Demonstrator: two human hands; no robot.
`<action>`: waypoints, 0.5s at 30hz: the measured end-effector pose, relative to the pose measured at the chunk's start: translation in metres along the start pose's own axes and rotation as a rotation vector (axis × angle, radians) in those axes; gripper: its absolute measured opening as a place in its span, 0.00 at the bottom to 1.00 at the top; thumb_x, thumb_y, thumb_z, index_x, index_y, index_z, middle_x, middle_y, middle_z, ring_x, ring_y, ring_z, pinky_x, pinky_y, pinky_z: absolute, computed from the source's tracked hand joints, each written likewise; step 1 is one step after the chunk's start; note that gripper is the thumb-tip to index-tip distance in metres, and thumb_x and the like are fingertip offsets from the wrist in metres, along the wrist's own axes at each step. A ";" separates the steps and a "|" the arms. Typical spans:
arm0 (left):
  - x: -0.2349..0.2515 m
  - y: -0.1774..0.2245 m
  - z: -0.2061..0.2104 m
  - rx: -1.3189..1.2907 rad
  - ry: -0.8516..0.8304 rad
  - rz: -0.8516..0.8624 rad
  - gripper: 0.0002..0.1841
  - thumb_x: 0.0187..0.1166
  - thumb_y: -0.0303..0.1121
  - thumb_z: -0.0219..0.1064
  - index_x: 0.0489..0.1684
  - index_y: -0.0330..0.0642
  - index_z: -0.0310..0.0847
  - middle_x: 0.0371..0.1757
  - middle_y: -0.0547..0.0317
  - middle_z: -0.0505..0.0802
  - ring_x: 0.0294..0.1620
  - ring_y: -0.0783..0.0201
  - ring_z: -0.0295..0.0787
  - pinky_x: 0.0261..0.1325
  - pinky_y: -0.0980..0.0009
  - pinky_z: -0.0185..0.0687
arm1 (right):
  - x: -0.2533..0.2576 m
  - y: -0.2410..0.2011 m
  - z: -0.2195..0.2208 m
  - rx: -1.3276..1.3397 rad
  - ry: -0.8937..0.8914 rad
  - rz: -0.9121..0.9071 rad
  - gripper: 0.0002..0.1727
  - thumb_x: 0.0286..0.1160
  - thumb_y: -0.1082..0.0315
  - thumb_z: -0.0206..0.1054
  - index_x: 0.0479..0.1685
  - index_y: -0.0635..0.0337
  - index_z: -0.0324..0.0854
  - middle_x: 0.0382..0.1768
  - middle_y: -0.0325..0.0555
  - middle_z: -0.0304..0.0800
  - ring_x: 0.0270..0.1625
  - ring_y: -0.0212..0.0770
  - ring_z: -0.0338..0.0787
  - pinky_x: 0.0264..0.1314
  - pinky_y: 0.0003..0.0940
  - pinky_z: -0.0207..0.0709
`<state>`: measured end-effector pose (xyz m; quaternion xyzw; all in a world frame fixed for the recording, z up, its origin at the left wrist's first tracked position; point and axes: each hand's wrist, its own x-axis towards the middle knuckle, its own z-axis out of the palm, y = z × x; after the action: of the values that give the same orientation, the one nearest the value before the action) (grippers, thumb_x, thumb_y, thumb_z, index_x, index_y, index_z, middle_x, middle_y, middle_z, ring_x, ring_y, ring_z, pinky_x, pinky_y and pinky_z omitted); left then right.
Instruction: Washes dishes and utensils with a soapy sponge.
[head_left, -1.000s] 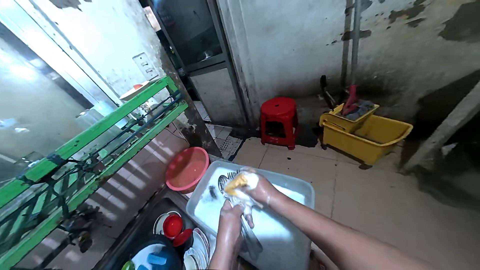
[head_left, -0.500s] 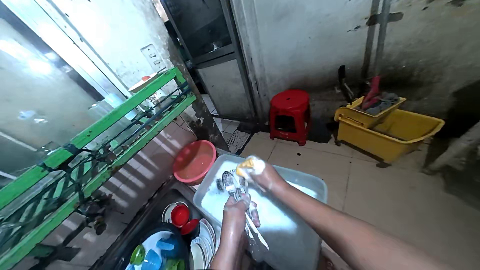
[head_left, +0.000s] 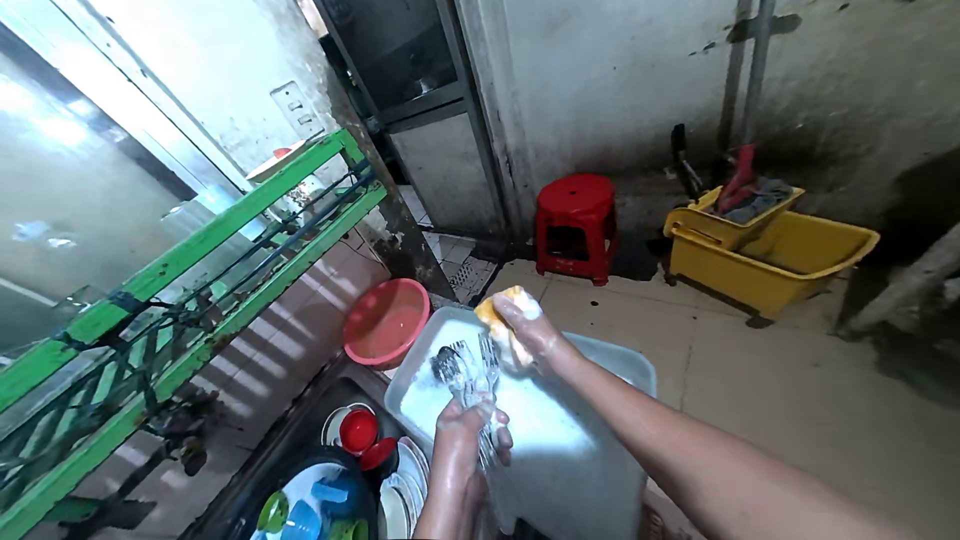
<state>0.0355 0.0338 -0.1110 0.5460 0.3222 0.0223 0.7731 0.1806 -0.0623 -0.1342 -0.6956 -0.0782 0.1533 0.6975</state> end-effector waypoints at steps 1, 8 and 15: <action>0.000 0.001 -0.001 -0.002 -0.007 0.008 0.07 0.88 0.21 0.54 0.55 0.27 0.72 0.24 0.48 0.89 0.14 0.65 0.84 0.15 0.75 0.80 | -0.010 0.000 0.004 0.031 -0.063 0.080 0.28 0.89 0.48 0.59 0.77 0.59 0.72 0.56 0.59 0.87 0.52 0.50 0.88 0.56 0.51 0.81; 0.000 -0.009 -0.007 0.119 -0.053 0.016 0.08 0.89 0.24 0.56 0.57 0.30 0.73 0.25 0.52 0.88 0.16 0.67 0.82 0.19 0.74 0.81 | -0.002 -0.002 0.003 -0.036 0.087 -0.068 0.19 0.89 0.62 0.60 0.69 0.66 0.77 0.48 0.61 0.90 0.45 0.53 0.91 0.52 0.55 0.85; 0.015 -0.001 0.005 0.033 0.084 0.086 0.06 0.91 0.26 0.53 0.51 0.31 0.71 0.21 0.56 0.82 0.11 0.70 0.77 0.14 0.78 0.75 | -0.035 0.010 0.038 0.062 -0.016 0.057 0.23 0.89 0.59 0.61 0.72 0.67 0.75 0.56 0.59 0.89 0.56 0.48 0.90 0.66 0.47 0.82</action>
<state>0.0501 0.0347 -0.1181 0.5708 0.3307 0.0731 0.7480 0.1343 -0.0380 -0.1393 -0.6743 -0.0594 0.1811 0.7134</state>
